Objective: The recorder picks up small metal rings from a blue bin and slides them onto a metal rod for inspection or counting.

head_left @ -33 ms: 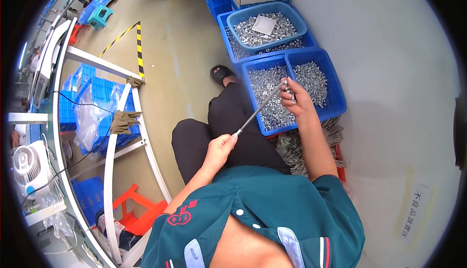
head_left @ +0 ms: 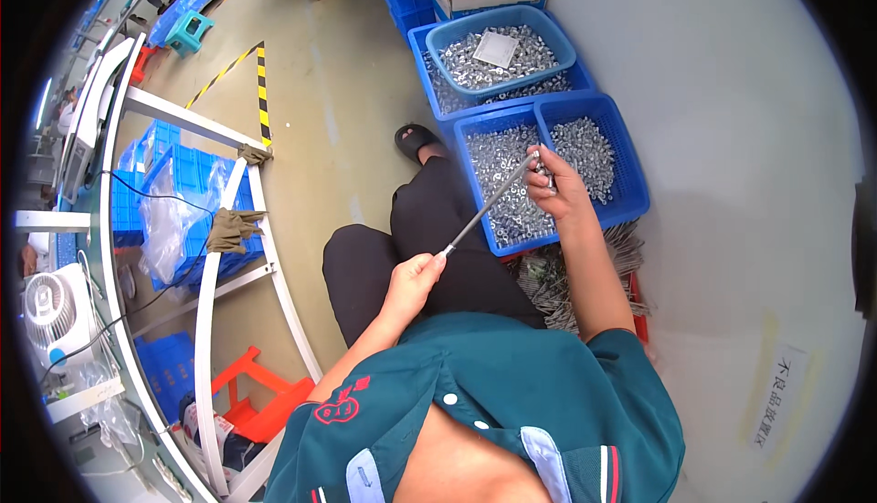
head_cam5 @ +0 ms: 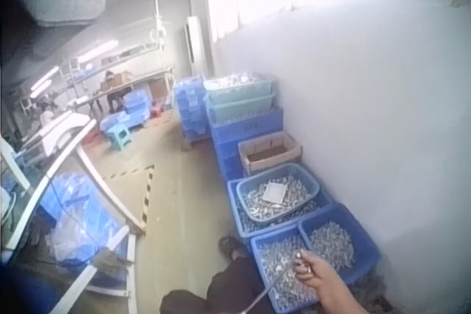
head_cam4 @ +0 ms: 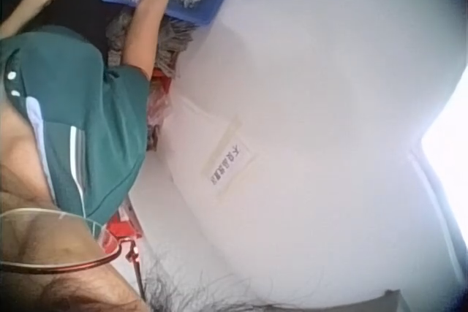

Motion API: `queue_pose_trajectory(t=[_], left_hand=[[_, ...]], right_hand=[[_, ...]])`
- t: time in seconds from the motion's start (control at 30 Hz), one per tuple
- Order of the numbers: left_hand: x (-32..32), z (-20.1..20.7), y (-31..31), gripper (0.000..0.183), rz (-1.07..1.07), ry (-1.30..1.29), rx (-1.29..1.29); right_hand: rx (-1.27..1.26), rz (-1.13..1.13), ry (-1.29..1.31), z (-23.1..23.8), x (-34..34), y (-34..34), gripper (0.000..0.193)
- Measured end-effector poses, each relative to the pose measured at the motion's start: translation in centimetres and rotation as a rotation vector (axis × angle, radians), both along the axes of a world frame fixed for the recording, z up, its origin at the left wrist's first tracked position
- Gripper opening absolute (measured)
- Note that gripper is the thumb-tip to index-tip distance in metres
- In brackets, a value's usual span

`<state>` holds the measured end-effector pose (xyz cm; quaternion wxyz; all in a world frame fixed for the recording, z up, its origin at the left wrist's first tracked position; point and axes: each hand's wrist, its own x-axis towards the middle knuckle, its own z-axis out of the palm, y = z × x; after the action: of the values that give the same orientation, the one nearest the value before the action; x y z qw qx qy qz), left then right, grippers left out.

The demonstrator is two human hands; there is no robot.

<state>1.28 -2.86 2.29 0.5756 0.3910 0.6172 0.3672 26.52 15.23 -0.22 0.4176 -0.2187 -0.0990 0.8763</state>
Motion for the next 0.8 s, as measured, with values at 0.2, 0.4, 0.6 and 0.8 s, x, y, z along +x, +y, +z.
queue_pose_trajectory(t=[0.2,0.4,0.6,0.8], left_hand=[[0.3,0.1,-0.1,0.039,-0.011,0.044,0.031],[0.5,0.0,-0.2,0.039,-0.017,0.044,0.023],[0.7,0.0,-0.2,0.037,-0.009,0.003,0.029],[0.7,-0.2,-0.2,0.037,-0.006,0.000,0.045]], right_hand=[[0.072,-0.019,0.069,2.3,-0.9,-0.3,0.017],[0.086,-0.029,0.116,2.8,-1.1,-0.5,0.017],[0.033,-0.053,0.171,2.6,-0.8,-0.4,0.014],[0.050,-0.058,0.130,2.9,-0.5,-0.3,0.013]])
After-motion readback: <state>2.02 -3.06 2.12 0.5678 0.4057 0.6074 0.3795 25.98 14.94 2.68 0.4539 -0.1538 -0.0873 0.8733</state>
